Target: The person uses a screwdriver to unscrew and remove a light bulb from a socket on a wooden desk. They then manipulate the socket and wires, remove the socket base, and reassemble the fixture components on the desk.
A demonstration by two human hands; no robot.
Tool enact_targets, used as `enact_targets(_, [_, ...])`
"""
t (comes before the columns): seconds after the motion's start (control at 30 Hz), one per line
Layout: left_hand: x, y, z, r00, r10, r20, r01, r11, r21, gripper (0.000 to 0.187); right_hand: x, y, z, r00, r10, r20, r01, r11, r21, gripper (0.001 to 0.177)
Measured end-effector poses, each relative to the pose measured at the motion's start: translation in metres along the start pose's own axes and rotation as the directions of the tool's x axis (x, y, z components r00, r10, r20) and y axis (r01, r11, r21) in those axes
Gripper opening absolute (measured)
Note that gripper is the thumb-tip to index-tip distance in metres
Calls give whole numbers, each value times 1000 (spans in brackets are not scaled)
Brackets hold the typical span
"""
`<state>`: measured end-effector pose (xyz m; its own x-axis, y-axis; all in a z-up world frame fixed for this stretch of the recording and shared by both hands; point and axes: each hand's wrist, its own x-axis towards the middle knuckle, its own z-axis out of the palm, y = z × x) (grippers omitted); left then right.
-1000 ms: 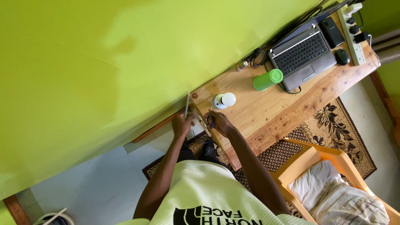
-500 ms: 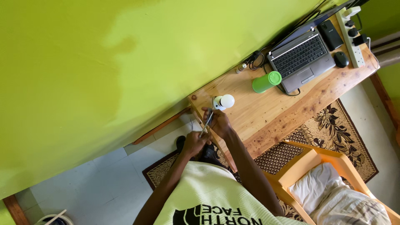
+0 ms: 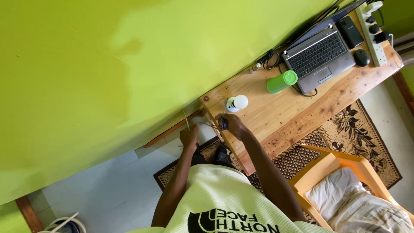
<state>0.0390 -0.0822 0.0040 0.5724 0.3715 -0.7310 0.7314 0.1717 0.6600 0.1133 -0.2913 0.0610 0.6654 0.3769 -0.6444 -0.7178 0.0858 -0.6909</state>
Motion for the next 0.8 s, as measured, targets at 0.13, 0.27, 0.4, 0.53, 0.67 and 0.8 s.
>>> enact_targets(0.13, [-27,38,30,992,104,71,-86,973,-216,19,0,8,-2,997,76,6,-72,961,-265,45])
enact_targets(0.27, [-49,68,46,974,83,211,-13,950,-311,20,2,4,-10,991,126,40,-115,970,-215,46])
enact_targets(0.4, [-58,69,55,854,446,269,-457,889,-23,49,-6,-2,-8,990,84,116,-90,995,48,43])
enact_targets(0.53, [-69,43,51,713,621,326,-659,752,11,36,-11,-13,-1,986,10,168,-62,950,306,41])
enact_targets(0.67, [-73,14,36,747,531,401,-633,753,181,52,-11,-3,0,988,-131,84,86,910,407,39])
enact_targets(0.8, [-59,2,3,788,314,529,-352,936,-30,55,-1,16,-7,991,-132,22,97,820,564,35])
